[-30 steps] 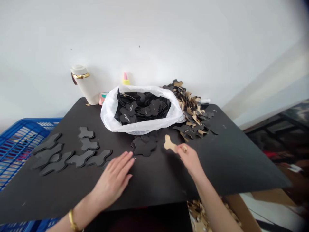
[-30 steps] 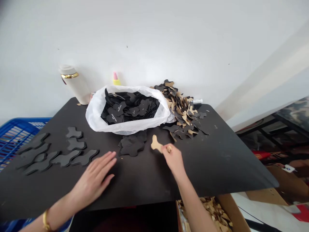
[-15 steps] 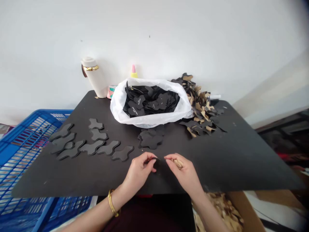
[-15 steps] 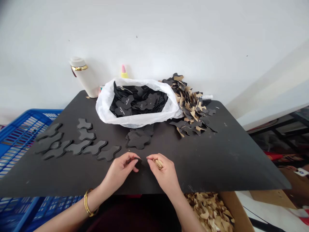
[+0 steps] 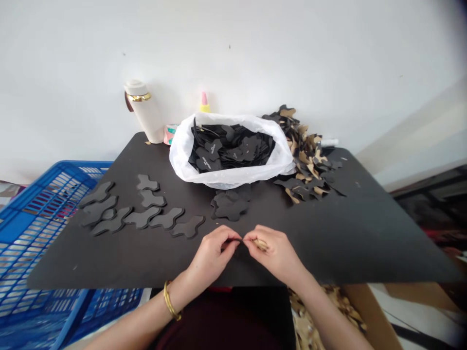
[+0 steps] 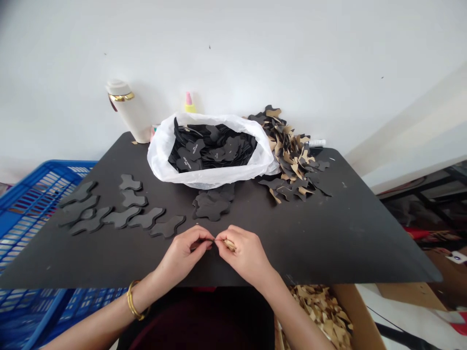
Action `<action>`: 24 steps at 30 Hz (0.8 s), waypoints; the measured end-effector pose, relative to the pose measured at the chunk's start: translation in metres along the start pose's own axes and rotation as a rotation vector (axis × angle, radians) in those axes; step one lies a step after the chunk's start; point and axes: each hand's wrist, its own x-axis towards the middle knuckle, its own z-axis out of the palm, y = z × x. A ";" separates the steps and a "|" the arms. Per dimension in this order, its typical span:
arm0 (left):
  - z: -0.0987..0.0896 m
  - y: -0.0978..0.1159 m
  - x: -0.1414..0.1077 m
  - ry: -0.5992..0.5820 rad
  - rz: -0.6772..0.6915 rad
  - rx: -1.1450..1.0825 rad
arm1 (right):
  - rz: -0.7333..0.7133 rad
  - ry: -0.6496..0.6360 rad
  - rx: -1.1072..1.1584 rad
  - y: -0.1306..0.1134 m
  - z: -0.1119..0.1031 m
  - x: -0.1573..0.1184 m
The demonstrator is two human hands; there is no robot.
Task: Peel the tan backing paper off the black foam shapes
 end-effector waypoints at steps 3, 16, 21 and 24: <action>0.002 -0.002 -0.002 0.029 0.010 -0.074 | 0.163 -0.081 0.212 0.005 0.003 0.002; 0.006 -0.005 -0.021 0.082 0.381 0.083 | 0.658 0.326 1.088 0.039 0.037 0.011; 0.001 -0.009 -0.032 0.126 0.189 -0.066 | 0.723 0.537 1.374 0.052 0.033 0.017; -0.002 -0.014 -0.033 0.208 -0.016 -0.220 | 0.612 0.450 1.402 0.061 0.021 0.013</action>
